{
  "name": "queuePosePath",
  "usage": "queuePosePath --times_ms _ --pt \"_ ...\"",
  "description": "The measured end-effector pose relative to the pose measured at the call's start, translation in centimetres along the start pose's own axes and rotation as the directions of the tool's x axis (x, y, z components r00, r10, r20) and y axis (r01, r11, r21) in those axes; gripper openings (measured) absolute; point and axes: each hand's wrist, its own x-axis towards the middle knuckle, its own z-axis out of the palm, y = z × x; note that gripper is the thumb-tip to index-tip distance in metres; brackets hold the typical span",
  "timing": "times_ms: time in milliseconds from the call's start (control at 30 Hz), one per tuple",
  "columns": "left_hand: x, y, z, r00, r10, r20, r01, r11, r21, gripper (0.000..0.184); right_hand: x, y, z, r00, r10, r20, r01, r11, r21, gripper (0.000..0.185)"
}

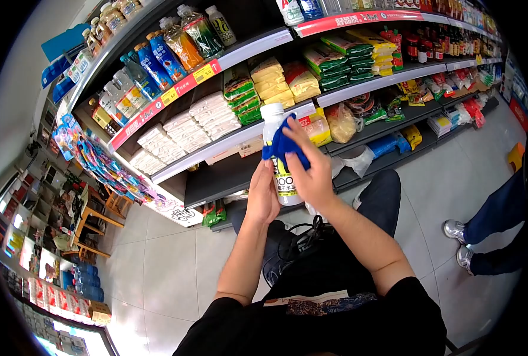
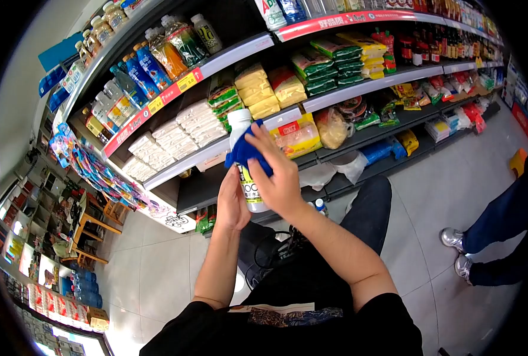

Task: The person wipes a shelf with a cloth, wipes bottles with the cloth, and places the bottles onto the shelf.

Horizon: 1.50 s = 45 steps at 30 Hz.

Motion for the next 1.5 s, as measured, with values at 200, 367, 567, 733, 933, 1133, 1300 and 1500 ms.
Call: queuePosePath --times_ms 200,367,567,733,933,1133,1300,1500 --pt "-0.1 0.4 1.2 0.999 -0.054 -0.002 0.054 0.999 -0.003 0.041 0.3 0.0 0.2 0.987 0.156 -0.033 -0.15 0.979 0.14 0.037" --pt "0.2 -0.1 1.6 0.981 -0.044 -0.189 0.05 0.998 0.031 0.049 -2.3 -1.6 0.0 0.999 0.006 0.052 -0.001 0.995 -0.099 0.041" --pt "1.5 1.1 -0.1 0.966 -0.07 -0.248 0.047 0.994 -0.097 0.061 -5.3 -2.3 -0.1 0.98 -0.094 0.178 0.117 0.986 -0.121 0.041" --pt "0.5 0.8 0.4 0.993 -0.05 -0.108 0.041 0.996 -0.079 0.058 -1.1 -1.5 0.1 0.981 -0.14 0.132 0.15 0.986 -0.07 0.038" --pt "1.1 0.8 0.9 0.99 -0.031 -0.136 0.021 0.997 -0.076 0.054 -0.8 -1.5 0.2 0.991 -0.06 0.116 0.068 0.995 -0.067 0.041" --pt "2.0 1.8 0.2 0.96 -0.074 -0.271 0.041 0.991 -0.126 0.06 -5.7 -2.5 -0.8 0.97 -0.022 0.242 0.041 0.996 -0.073 0.046" --pt "1.4 1.4 -0.5 0.994 -0.099 -0.056 0.085 0.975 -0.205 0.06 -2.7 -2.5 -0.5 0.953 -0.131 0.272 0.158 0.984 -0.079 0.041" --pt "1.3 0.7 -1.2 0.999 0.036 -0.04 -0.029 0.983 0.179 0.051 1.7 -0.7 0.2 0.986 -0.06 0.157 0.043 0.993 0.107 0.036"
